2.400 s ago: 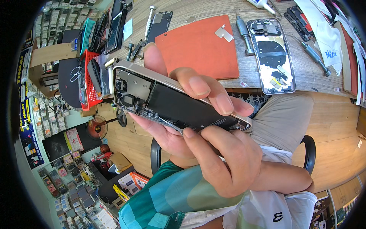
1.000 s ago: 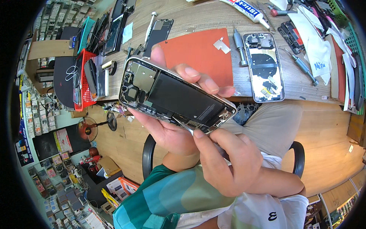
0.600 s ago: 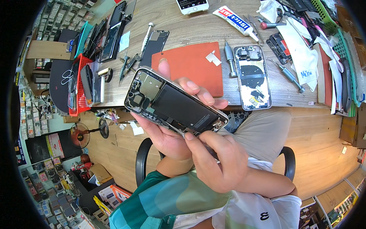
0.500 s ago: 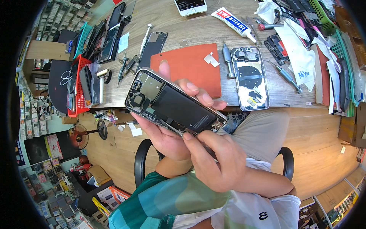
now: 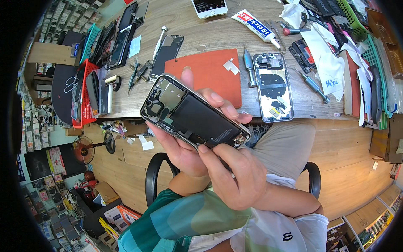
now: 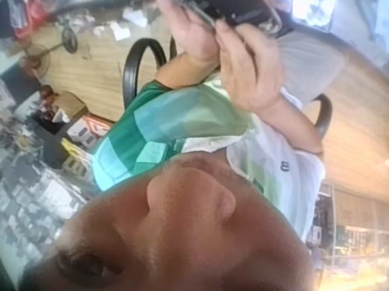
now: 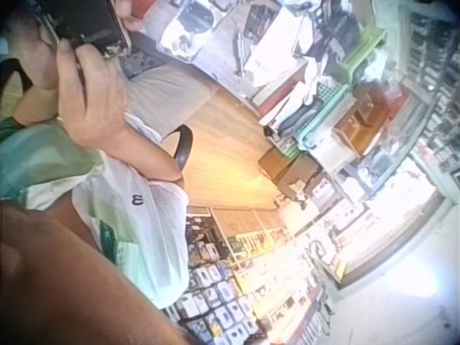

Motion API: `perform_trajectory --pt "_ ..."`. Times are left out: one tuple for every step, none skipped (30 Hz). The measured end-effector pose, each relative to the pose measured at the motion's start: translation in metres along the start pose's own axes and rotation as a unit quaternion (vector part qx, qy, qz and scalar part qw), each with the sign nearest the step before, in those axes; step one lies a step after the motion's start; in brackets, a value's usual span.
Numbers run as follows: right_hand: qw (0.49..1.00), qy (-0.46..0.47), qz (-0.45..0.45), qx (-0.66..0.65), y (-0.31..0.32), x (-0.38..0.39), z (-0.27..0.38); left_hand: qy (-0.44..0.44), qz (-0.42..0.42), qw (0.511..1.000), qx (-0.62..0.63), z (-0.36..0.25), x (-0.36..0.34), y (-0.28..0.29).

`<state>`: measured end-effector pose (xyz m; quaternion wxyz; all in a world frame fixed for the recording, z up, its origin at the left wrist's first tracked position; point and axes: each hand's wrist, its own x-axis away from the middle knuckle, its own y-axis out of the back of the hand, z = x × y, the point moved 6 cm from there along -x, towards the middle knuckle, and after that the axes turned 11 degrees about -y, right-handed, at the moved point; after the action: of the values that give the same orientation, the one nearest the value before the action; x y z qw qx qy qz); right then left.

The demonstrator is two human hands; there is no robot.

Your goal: The person is repairing a smartphone by removing the back cover and using a metal tool to pry and clean adhesive residue from the frame. They manipulate the phone's internal components and battery area while seated.

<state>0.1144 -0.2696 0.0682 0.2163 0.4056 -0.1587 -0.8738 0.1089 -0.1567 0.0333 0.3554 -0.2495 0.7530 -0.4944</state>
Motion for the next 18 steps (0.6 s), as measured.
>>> perform_trajectory --pt "1.0 0.0 0.002 0.002 0.0006 -0.0002 0.0003 0.0 -0.001 1.0 0.0 -0.0002 0.0002 -0.0004" --pt "1.0 0.001 0.004 0.005 0.0008 -0.0001 0.0004 0.0 -0.003 1.0 -0.002 -0.0004 0.0002 -0.0004" --pt "1.0 0.001 0.003 0.005 0.0007 0.0004 0.0003 0.001 -0.005 1.0 -0.004 -0.0005 0.0 -0.0003" --pt "1.0 0.001 0.002 0.005 0.0007 0.0009 0.0003 0.002 -0.008 1.0 -0.005 -0.0007 -0.0001 -0.0004" --pt "1.0 0.001 0.001 0.006 0.0007 0.0014 0.0002 0.002 -0.012 1.0 -0.01 -0.001 -0.0001 -0.0001" --pt "1.0 0.0 0.001 0.006 0.0008 0.0022 -0.0003 0.003 -0.017 1.0 -0.014 -0.0014 -0.0001 0.0002" --pt "1.0 0.0 0.001 0.006 0.0009 0.0029 -0.001 0.004 -0.022 1.0 -0.018 -0.0015 -0.0004 0.0006" --pt "1.0 -0.001 0.0 0.006 0.0009 0.0035 -0.0014 0.004 -0.024 0.999 -0.022 -0.0016 -0.0006 0.0012" --pt "1.0 -0.001 -0.001 0.008 0.0007 0.0037 -0.0017 0.004 -0.026 0.999 -0.026 -0.0015 -0.001 0.0019" --pt "1.0 -0.001 -0.002 0.008 0.0007 0.0041 -0.0022 0.003 -0.028 0.999 -0.031 -0.0015 -0.0008 0.0025" --pt "1.0 -0.001 -0.004 0.008 0.0008 0.0043 -0.0027 0.005 -0.03 0.999 -0.033 -0.0016 -0.0008 0.002" --pt "1.0 0.0 -0.006 0.009 0.001 0.0041 -0.0031 0.007 -0.032 0.999 -0.035 -0.0018 -0.0011 0.001" --pt "1.0 0.001 -0.007 0.01 0.0009 0.0038 -0.0031 0.008 -0.034 0.999 -0.037 -0.0024 -0.0007 0.0008" --pt "1.0 0.003 -0.008 0.011 0.0006 0.0035 -0.0033 0.006 -0.03 0.999 -0.034 -0.0026 -0.0007 0.0011" --pt "1.0 0.007 -0.01 0.012 0.0004 0.0031 -0.0037 0.004 -0.025 0.999 -0.031 -0.0028 -0.0011 0.002" --pt "1.0 0.009 -0.012 0.013 0.0002 0.0028 -0.004 0.003 -0.023 0.999 -0.029 -0.0032 -0.0013 0.0025" --pt "1.0 0.011 -0.013 0.013 0.0003 0.0028 -0.004 0.003 -0.025 0.999 -0.027 -0.0031 -0.0011 0.0021" --pt "1.0 0.009 -0.011 0.013 0.0004 0.0028 -0.0041 0.004 -0.027 0.999 -0.024 -0.0022 -0.0008 0.0011"
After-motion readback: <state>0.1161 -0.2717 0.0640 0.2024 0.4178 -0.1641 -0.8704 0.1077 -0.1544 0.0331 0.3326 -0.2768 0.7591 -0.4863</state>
